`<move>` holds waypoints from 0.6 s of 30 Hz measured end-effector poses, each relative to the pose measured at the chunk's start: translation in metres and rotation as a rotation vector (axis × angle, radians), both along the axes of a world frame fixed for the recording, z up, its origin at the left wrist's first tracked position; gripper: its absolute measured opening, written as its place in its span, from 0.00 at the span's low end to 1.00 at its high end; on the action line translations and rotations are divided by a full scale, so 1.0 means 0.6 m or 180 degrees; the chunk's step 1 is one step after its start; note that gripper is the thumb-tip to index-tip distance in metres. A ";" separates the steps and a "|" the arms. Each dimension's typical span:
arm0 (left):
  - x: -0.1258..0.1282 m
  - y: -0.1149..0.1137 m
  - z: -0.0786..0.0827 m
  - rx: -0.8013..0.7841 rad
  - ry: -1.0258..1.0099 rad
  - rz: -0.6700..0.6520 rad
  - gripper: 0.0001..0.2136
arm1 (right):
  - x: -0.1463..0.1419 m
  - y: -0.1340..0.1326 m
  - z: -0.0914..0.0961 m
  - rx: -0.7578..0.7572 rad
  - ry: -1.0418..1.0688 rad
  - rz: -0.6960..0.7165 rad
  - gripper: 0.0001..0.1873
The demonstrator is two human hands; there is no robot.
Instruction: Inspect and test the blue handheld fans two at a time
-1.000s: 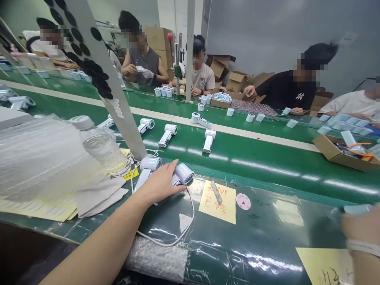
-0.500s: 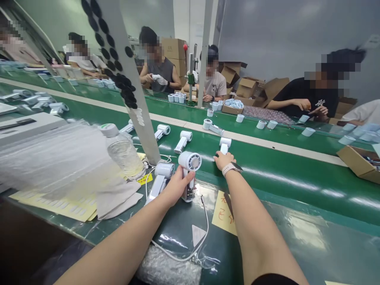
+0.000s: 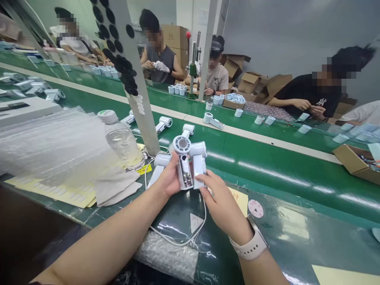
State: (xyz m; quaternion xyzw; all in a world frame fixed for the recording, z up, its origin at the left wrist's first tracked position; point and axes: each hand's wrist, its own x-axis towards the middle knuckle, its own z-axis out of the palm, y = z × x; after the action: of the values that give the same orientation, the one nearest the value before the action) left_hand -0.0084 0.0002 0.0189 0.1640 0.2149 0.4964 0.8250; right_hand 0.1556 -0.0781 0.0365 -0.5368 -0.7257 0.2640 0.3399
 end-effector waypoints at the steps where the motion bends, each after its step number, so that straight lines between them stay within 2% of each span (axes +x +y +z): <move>1: -0.002 0.000 0.001 -0.0009 -0.0012 0.0048 0.24 | 0.002 -0.002 -0.010 -0.0035 0.0214 -0.0097 0.16; 3: -0.006 0.000 0.002 -0.0001 0.0050 0.0090 0.24 | 0.002 0.002 -0.031 -0.0040 0.0281 -0.0470 0.13; 5: -0.008 -0.002 0.001 0.0058 0.0110 0.0005 0.25 | -0.004 0.011 -0.052 0.0127 -0.0297 -0.0709 0.10; 8: -0.008 -0.006 -0.001 0.0172 0.0067 -0.0245 0.28 | -0.023 0.020 -0.074 0.0445 -0.1440 -0.0600 0.07; 10: -0.006 -0.009 0.000 0.0229 0.0030 -0.0354 0.28 | -0.035 0.020 -0.077 0.0490 -0.1797 -0.0536 0.11; 15: 0.001 -0.011 -0.002 0.0277 0.0134 -0.0483 0.29 | -0.040 0.011 -0.061 0.0335 -0.1741 -0.0365 0.21; 18: 0.003 -0.012 -0.013 0.0343 0.0401 -0.0712 0.29 | -0.035 0.004 -0.051 0.0169 -0.1647 -0.0366 0.20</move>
State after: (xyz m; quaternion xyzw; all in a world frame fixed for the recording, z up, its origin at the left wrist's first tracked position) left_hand -0.0066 -0.0070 0.0109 0.2619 0.2197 0.4009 0.8500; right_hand 0.1345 -0.0760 0.0057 -0.6176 -0.7635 0.0791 0.1715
